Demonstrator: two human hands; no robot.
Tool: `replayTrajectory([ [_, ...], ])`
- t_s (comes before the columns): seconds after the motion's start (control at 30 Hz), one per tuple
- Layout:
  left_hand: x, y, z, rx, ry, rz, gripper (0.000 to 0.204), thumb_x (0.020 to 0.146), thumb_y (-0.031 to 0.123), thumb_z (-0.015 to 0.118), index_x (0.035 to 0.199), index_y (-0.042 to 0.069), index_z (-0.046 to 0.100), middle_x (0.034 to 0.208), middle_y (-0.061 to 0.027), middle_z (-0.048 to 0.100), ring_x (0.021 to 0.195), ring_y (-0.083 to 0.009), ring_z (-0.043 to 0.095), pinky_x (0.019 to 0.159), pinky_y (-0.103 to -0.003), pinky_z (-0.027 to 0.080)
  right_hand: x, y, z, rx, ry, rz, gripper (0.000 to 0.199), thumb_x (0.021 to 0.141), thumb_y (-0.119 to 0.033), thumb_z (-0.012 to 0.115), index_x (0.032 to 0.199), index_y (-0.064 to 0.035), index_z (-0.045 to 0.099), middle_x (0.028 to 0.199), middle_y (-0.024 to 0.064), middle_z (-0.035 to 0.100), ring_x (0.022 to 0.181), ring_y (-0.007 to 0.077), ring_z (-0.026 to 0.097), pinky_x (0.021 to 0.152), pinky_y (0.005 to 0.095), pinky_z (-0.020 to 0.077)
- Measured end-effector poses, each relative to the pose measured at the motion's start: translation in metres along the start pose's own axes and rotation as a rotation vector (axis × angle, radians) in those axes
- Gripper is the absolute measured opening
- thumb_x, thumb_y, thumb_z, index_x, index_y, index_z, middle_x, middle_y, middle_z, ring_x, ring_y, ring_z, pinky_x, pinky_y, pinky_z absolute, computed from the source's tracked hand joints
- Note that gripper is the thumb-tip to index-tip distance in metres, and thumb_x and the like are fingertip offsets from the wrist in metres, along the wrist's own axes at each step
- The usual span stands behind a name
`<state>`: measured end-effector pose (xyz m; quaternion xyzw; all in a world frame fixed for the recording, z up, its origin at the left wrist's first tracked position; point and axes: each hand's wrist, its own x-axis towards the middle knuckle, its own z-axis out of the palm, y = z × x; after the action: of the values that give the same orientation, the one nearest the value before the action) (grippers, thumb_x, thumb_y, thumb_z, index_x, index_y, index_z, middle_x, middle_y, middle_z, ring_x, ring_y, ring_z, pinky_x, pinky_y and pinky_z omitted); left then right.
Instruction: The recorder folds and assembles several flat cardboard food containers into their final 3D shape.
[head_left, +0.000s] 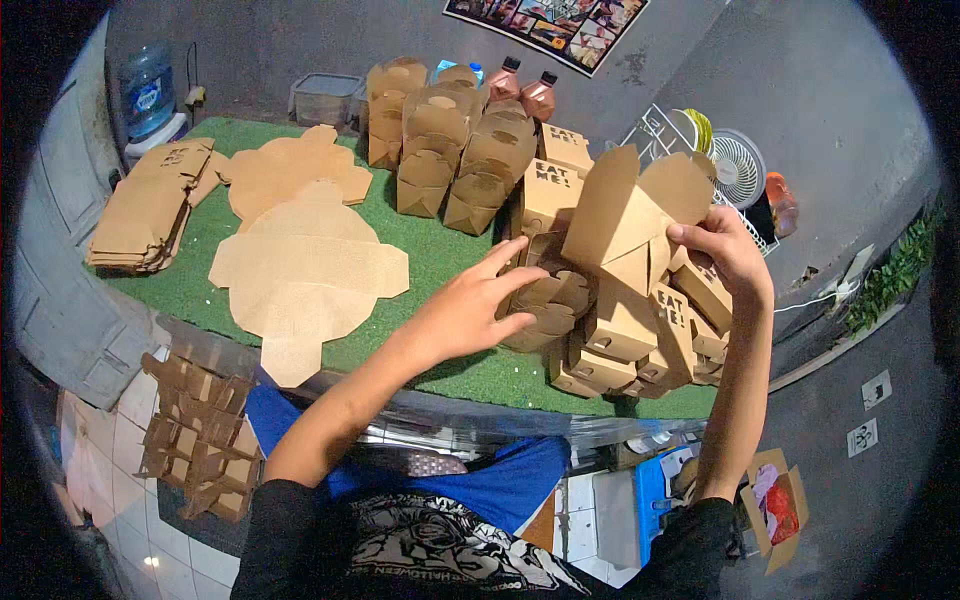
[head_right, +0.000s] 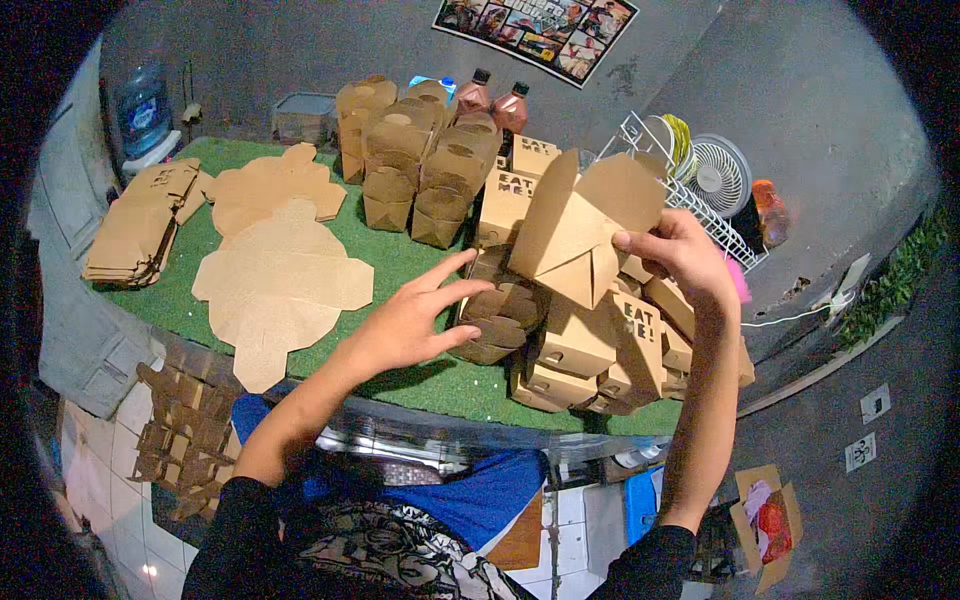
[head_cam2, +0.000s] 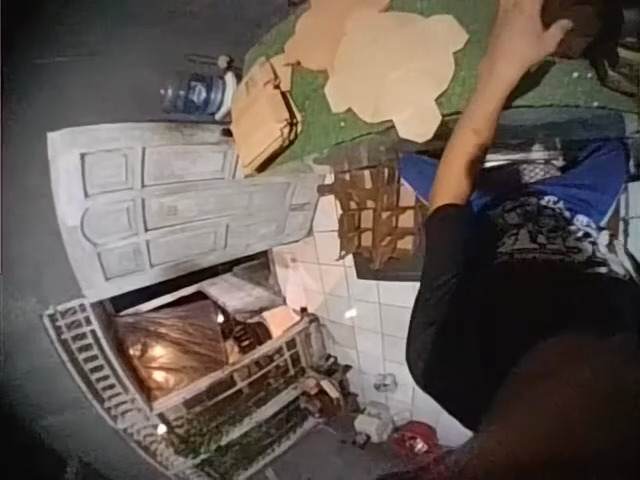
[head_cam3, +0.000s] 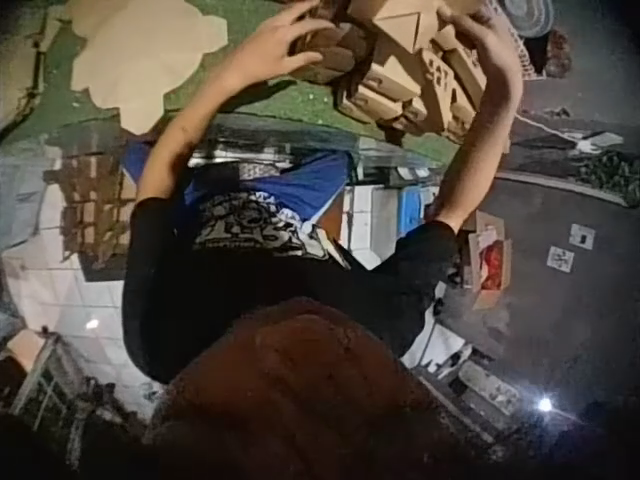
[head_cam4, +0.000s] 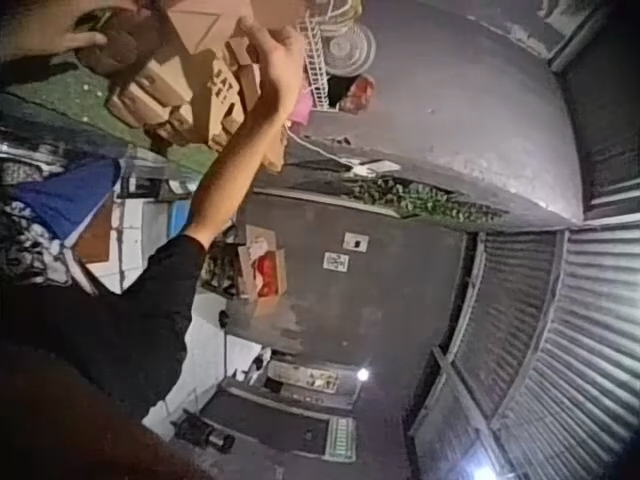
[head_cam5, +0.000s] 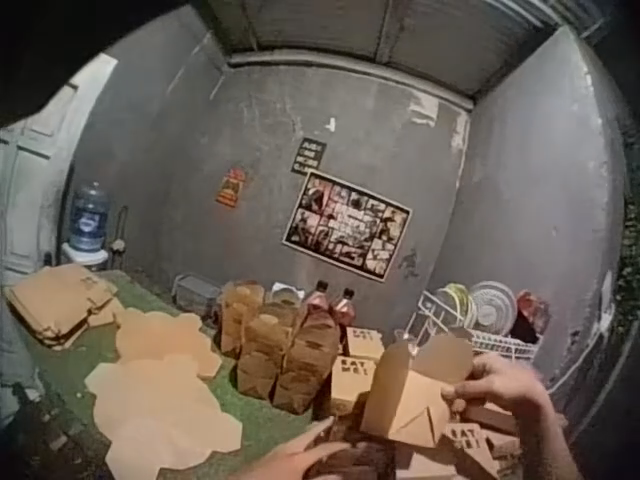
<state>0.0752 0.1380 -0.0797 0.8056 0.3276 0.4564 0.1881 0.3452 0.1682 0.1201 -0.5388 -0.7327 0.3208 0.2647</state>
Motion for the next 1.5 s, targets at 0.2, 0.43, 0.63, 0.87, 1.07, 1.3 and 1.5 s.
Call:
replayTrajectory([
  [0.2,-0.005,-0.001,0.001,-0.031,0.066,0.047,0.034,0.082,0.012,0.068,0.115,0.010,0.062,0.138,-0.0177,0.046,0.117,-0.0368,0.054,0.097,-0.039,0.046,0.013,-0.002,0.021,-0.236,-0.066,-0.021,0.024,0.083,-0.025,0.071,0.085,-0.0015,0.067,0.064,-0.0045,0.055,0.054,0.0041,0.044,0.047,0.0229,0.0313],
  [0.43,-0.011,-0.007,0.009,-0.071,0.168,0.056,0.025,0.079,0.004,0.068,0.104,0.007,0.065,0.135,-0.0173,0.050,0.111,-0.0343,0.059,0.093,-0.036,0.049,0.001,0.005,0.057,-0.526,0.009,-0.123,0.034,0.080,-0.032,0.071,0.084,0.0019,0.070,0.064,0.0060,0.063,0.056,0.0107,0.053,0.052,0.0298,0.0422],
  [0.63,-0.011,-0.008,0.012,-0.141,0.236,0.059,0.021,0.080,0.002,0.067,0.101,0.004,0.064,0.134,-0.0176,0.050,0.111,-0.0315,0.060,0.091,-0.037,0.050,-0.008,0.003,0.070,-0.535,0.074,-0.068,0.036,0.081,-0.033,0.069,0.091,0.0021,0.070,0.073,0.0131,0.069,0.061,0.0164,0.062,0.060,0.0319,0.0476],
  [0.87,-0.016,-0.004,0.013,-0.157,0.326,0.024,0.025,0.081,0.003,0.066,0.105,0.002,0.060,0.128,-0.0188,0.052,0.099,-0.0337,0.063,0.076,-0.037,0.055,-0.018,0.008,0.086,-0.617,0.156,-0.190,0.032,0.080,-0.027,0.072,0.095,0.0008,0.069,0.068,0.0171,0.065,0.056,0.0259,0.060,0.056,0.0348,0.0474],
  [1.07,-0.020,-0.004,0.017,-0.042,0.297,0.010,0.031,0.081,0.004,0.068,0.111,0.003,0.059,0.129,-0.0169,0.053,0.110,-0.0304,0.059,0.085,-0.035,0.053,-0.027,0.014,0.098,-0.725,0.080,-0.244,0.023,0.081,-0.019,0.067,0.097,-0.0034,0.071,0.074,0.0211,0.066,0.063,0.0316,0.063,0.062,0.0375,0.0498],
  [1.3,-0.020,-0.010,0.025,-0.190,0.226,-0.137,0.086,0.076,0.016,0.078,0.145,0.008,0.027,0.145,-0.0172,0.034,0.121,-0.0308,0.051,0.090,-0.038,0.051,-0.023,0.025,0.094,-0.621,0.015,-0.230,0.025,0.082,-0.025,0.067,0.087,-0.0002,0.069,0.061,0.0177,0.059,0.054,0.0301,0.057,0.056,0.0380,0.0456],
  [1.5,-0.020,-0.020,0.035,-0.263,0.106,-0.216,0.096,0.074,0.021,0.077,0.147,0.003,0.018,0.146,-0.0236,0.030,0.134,-0.0391,0.035,0.109,-0.042,0.033,-0.025,0.020,0.095,-0.756,-0.081,-0.247,0.023,0.081,-0.020,0.061,0.088,0.0011,0.068,0.061,0.0193,0.059,0.056,0.0320,0.059,0.057,0.0390,0.0461],
])
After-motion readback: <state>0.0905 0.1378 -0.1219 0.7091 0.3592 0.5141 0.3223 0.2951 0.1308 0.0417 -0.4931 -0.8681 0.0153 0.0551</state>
